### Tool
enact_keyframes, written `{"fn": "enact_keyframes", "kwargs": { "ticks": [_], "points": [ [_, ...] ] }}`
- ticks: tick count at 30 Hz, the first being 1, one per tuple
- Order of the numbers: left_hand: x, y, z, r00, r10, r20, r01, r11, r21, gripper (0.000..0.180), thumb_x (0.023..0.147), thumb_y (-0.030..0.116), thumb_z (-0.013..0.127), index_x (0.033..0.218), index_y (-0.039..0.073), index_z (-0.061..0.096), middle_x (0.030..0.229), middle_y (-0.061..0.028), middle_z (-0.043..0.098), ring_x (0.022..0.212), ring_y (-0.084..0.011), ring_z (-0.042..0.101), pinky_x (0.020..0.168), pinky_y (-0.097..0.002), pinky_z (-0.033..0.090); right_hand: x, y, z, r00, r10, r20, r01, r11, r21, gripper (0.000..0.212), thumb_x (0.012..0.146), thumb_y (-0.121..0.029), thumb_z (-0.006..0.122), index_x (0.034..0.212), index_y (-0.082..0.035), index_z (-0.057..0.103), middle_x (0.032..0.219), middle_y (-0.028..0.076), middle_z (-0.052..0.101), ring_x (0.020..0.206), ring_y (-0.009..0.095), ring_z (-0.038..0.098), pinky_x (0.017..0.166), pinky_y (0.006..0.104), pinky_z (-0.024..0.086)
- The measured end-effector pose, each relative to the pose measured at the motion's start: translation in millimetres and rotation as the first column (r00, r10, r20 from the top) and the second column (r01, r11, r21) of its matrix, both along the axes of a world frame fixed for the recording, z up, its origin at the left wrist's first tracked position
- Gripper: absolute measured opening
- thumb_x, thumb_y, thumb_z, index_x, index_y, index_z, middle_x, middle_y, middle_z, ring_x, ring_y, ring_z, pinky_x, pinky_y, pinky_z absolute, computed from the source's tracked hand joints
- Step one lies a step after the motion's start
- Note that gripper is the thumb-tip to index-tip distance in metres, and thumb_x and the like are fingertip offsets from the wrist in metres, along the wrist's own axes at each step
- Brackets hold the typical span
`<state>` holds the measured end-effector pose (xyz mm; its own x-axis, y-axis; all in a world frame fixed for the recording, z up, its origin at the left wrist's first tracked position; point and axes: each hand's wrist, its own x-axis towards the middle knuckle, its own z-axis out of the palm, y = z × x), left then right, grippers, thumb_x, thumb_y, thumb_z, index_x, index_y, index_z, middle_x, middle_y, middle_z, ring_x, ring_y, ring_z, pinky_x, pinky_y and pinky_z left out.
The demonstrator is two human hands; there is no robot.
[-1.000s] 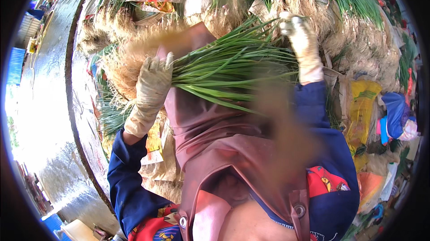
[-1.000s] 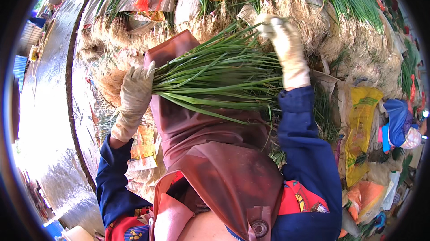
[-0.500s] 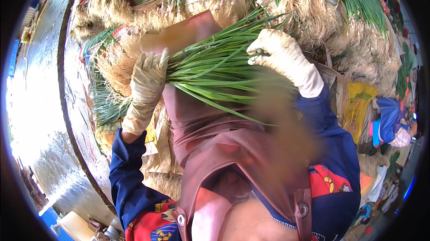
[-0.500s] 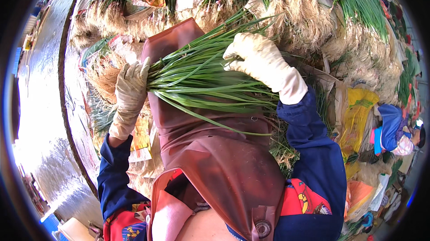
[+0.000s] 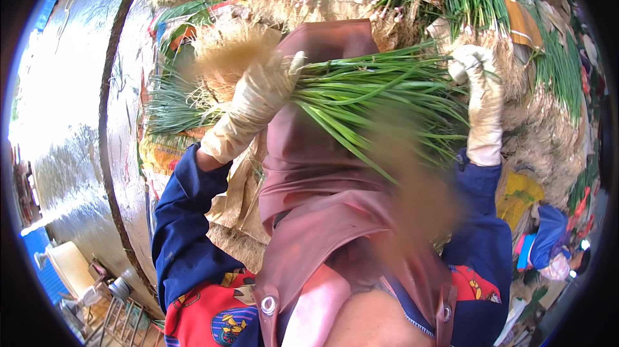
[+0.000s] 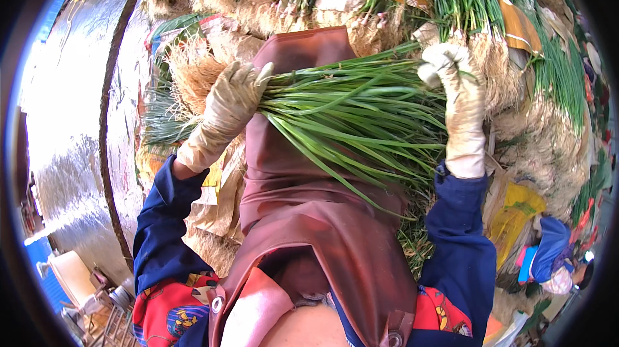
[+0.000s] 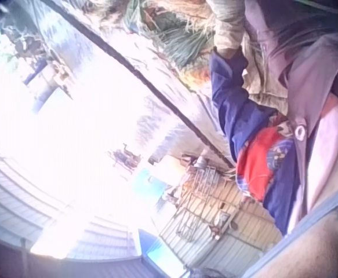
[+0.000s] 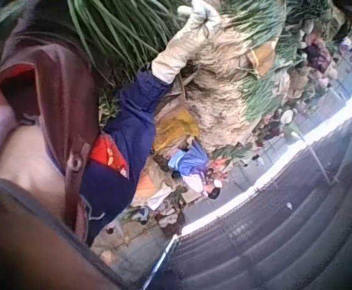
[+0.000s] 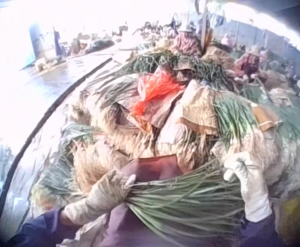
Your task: The person peels outer layers and cleans dirt from bunches of green onions by hand.
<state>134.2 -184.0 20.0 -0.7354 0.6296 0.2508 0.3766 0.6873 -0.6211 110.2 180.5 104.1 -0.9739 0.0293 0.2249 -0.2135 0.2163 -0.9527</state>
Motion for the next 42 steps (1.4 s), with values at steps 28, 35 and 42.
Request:
{"fn": "enact_keyframes", "kwargs": {
  "ticks": [28,35,42],
  "points": [
    [10.2,-8.8,11.9,0.999,-0.002,0.046,-0.007,0.978,0.208,0.045,0.082,0.007,0.048,0.126,0.003,0.043,0.096,-0.0115,0.053,0.103,-0.0251,0.049,0.093,-0.0372,0.042,-22.9,-141.0,4.3,0.485,0.844,0.228,-0.677,0.528,-0.513,0.01,0.088,-0.016,0.055,0.089,-0.006,0.054,0.086,0.006,0.064,0.054,0.006,0.053,0.047,0.0181,0.042],
    [-0.7,11.9,18.6,0.984,-0.084,0.157,0.04,0.963,0.267,0.048,0.08,0.006,0.048,0.128,0.001,0.042,0.1,-0.0109,0.054,0.106,-0.0248,0.048,0.097,-0.0385,0.039,-34.7,32.4,39.0,0.912,0.408,0.035,-0.402,0.909,-0.113,0.013,0.087,-0.015,0.05,0.099,-0.012,0.055,0.08,0.0,0.059,0.054,0.001,0.043,0.046,0.0136,0.034],
    [4.1,3.6,19.5,0.983,-0.051,0.174,0.006,0.968,0.251,0.05,0.081,0.006,0.046,0.13,0.001,0.039,0.104,-0.0104,0.053,0.106,-0.0243,0.049,0.097,-0.0383,0.039,-12.5,-6.8,18.2,0.917,0.388,-0.096,-0.121,0.496,0.86,0.065,0.075,-0.058,0.058,0.122,-0.014,0.051,0.1,0.01,0.058,0.087,0.026,0.059,0.076,0.0368,0.049]
  ]
}}
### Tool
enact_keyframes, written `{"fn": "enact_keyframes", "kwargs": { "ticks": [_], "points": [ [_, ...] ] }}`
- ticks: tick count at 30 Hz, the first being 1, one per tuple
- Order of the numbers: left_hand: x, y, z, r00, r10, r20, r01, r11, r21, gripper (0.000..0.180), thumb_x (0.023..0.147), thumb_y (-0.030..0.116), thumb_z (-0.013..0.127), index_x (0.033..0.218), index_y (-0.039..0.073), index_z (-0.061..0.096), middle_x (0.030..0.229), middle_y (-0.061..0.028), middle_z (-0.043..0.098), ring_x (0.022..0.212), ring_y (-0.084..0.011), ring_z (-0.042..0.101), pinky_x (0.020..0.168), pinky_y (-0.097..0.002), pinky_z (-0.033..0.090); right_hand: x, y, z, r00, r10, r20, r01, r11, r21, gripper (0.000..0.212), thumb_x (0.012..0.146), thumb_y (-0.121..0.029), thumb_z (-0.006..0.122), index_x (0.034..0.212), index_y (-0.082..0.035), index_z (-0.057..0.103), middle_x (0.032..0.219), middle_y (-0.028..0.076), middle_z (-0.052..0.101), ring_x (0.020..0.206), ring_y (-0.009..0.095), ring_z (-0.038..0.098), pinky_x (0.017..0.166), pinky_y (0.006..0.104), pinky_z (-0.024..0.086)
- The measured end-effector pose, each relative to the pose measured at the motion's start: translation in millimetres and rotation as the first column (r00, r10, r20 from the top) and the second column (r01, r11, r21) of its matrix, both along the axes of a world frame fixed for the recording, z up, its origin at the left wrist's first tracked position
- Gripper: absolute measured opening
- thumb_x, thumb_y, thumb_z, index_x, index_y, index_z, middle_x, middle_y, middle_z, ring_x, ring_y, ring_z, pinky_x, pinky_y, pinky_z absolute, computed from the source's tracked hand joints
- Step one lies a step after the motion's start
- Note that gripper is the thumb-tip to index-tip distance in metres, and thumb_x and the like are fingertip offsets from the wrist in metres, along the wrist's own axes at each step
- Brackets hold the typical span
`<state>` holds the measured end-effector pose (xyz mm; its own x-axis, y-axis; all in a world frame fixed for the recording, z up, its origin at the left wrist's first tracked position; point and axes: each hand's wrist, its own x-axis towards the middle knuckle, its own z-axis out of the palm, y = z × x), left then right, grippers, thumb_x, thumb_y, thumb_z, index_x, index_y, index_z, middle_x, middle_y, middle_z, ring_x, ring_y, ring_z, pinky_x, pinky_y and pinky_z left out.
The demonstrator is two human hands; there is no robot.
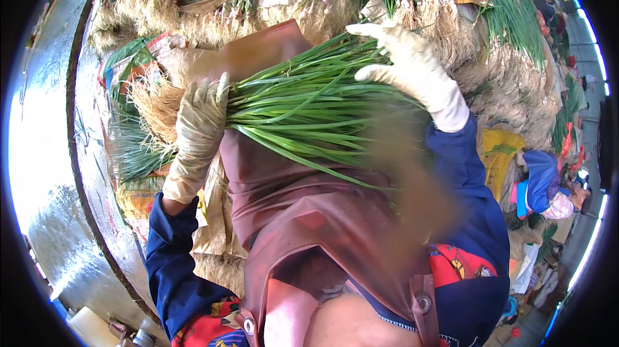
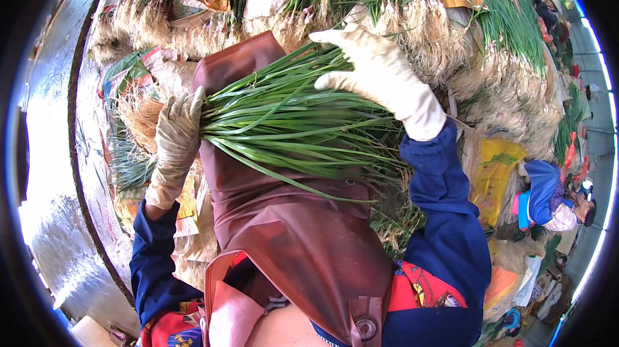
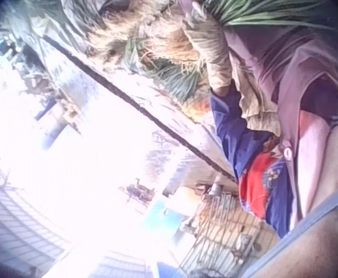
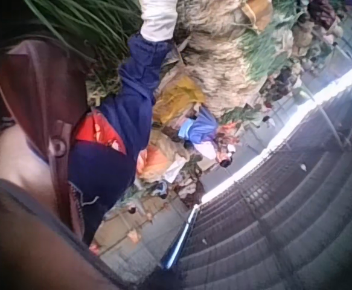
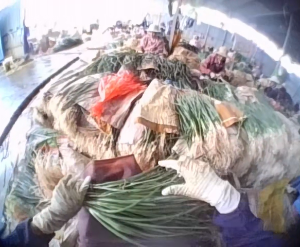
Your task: The person peels outer layers and cleans dirt from bunches of green onions by hand.
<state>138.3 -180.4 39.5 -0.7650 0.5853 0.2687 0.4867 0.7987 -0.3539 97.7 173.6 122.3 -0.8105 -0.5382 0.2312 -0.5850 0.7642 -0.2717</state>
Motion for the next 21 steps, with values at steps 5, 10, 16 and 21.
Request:
{"fn": "enact_keyframes", "kwargs": {
  "ticks": [5,10,16,21],
  "points": [
    [1.2,1.9,5.3,1.0,0.005,0.006,-0.005,1.0,-0.016,0.049,0.081,0.007,0.046,0.129,0.002,0.04,0.105,-0.0102,0.053,0.105,-0.0242,0.049,0.097,-0.038,0.038,-17.9,-22.7,-35.3,0.994,0.104,-0.021,-0.101,0.99,0.099,0.054,0.074,-0.059,0.057,0.095,-0.01,0.062,0.087,0.009,0.054,0.081,0.029,0.056,0.072,0.0398,0.046],
    [0.7,3.5,2.5,1.0,0.021,-0.014,-0.021,0.998,-0.059,0.048,0.08,0.007,0.046,0.128,0.003,0.042,0.104,-0.0099,0.054,0.105,-0.0236,0.05,0.096,-0.0368,0.039,-23.3,-35.1,-61.9,0.964,0.156,-0.214,-0.164,0.986,-0.02,0.034,0.084,-0.043,0.055,0.082,-0.009,0.06,0.08,0.008,0.054,0.066,0.028,0.055,0.06,0.0381,0.046],
    [2.0,-2.5,-4.3,1.0,0.019,-0.011,-0.019,0.999,-0.037,0.047,0.08,0.008,0.046,0.127,0.004,0.044,0.104,-0.0088,0.054,0.104,-0.0223,0.05,0.095,-0.0371,0.041,-18.3,-45.7,-55.6,0.858,0.183,0.48,0.47,0.1,-0.877,0.032,0.092,-0.039,0.05,0.074,-0.013,0.055,0.053,-0.007,0.039,0.049,0.004,0.041,0.043,0.0215,0.038],
    [-1.9,-0.3,-5.4,1.0,0.011,0.019,-0.012,1.0,0.023,0.047,0.08,0.009,0.047,0.127,0.005,0.043,0.104,-0.0071,0.053,0.106,-0.0214,0.049,0.096,-0.0375,0.04,-34.2,50.9,-37.0,0.856,0.28,0.435,0.445,0.032,-0.895,0.027,0.091,-0.041,0.052,0.081,-0.015,0.05,0.056,-0.006,0.039,0.047,0.004,0.038,0.044,0.0172,0.037]
  ]
}}
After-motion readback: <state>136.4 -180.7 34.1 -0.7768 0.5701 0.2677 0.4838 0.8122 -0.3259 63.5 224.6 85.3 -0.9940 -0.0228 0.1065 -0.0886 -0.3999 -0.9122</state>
